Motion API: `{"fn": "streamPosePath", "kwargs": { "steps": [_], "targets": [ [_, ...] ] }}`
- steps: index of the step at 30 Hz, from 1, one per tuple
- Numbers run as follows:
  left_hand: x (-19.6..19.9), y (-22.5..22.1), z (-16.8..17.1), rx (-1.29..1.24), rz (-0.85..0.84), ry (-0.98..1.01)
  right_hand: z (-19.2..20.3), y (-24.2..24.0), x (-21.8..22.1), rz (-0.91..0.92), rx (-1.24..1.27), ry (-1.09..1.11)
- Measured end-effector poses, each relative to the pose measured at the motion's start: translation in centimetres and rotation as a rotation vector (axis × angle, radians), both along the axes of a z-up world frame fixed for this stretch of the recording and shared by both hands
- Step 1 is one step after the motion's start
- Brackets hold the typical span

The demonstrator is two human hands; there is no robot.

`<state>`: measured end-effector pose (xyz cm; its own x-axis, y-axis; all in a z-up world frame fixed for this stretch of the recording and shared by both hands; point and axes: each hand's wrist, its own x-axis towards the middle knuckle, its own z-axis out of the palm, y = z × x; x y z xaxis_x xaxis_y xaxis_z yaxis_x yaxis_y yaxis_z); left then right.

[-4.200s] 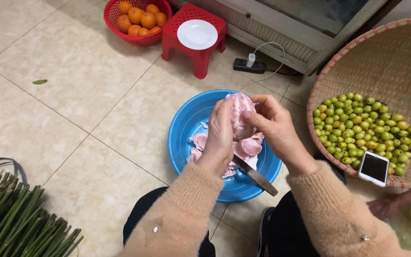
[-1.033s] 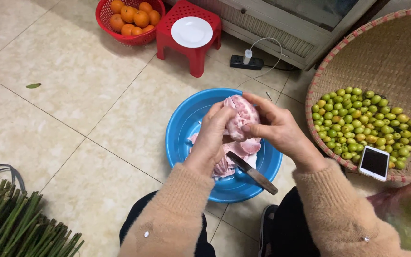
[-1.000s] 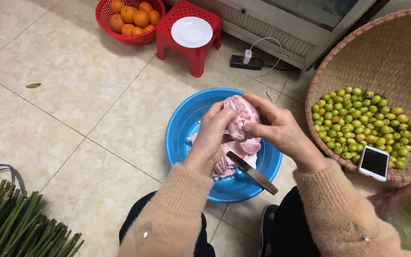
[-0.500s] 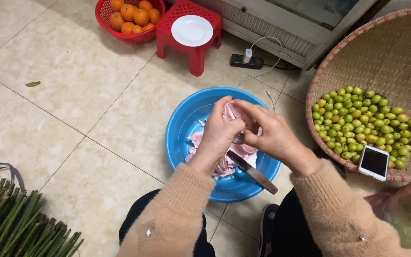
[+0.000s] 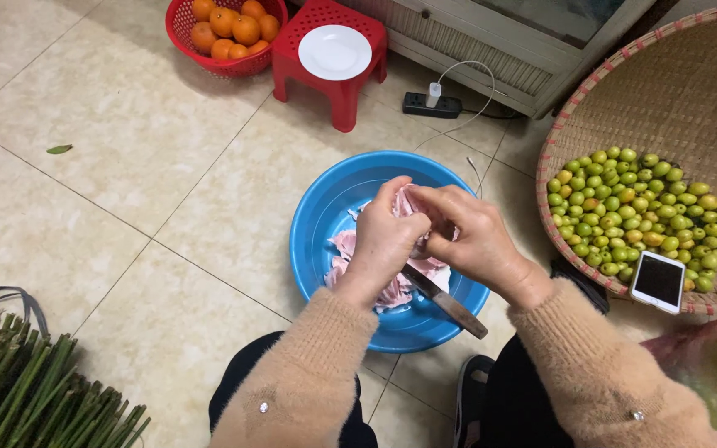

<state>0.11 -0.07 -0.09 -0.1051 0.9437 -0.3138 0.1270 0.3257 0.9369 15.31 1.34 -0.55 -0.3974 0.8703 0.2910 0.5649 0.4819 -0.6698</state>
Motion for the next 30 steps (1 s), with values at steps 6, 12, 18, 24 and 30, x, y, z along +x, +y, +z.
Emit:
{"fn": "streamPosePath", "kwargs": {
  "steps": [6,12,18,24,30],
  "targets": [
    [-0.3,0.2,-1.0,0.015,0.002,-0.097,0.8,0.4,0.5,0.003,-0.099,0.168],
    [-0.9,0.0,-0.8,-0.005,0.050,-0.412,0.3,0.7,1.4,-0.010,-0.384,0.423],
    [-3.0,1.2,-3.4,-0.055,-0.029,-0.867,2.2,1.6,1.3,-0.112,-0.768,0.964],
    [-3.1,2.0,-5.4,-0.041,0.061,-0.996,2.5,1.3,0.8,-0.088,-0.801,0.947],
    [-1.6,2.2,-7.3,-0.119,0.182,-1.037,-0.6,2.3,0.3,-0.211,-0.751,1.029]
  ]
}}
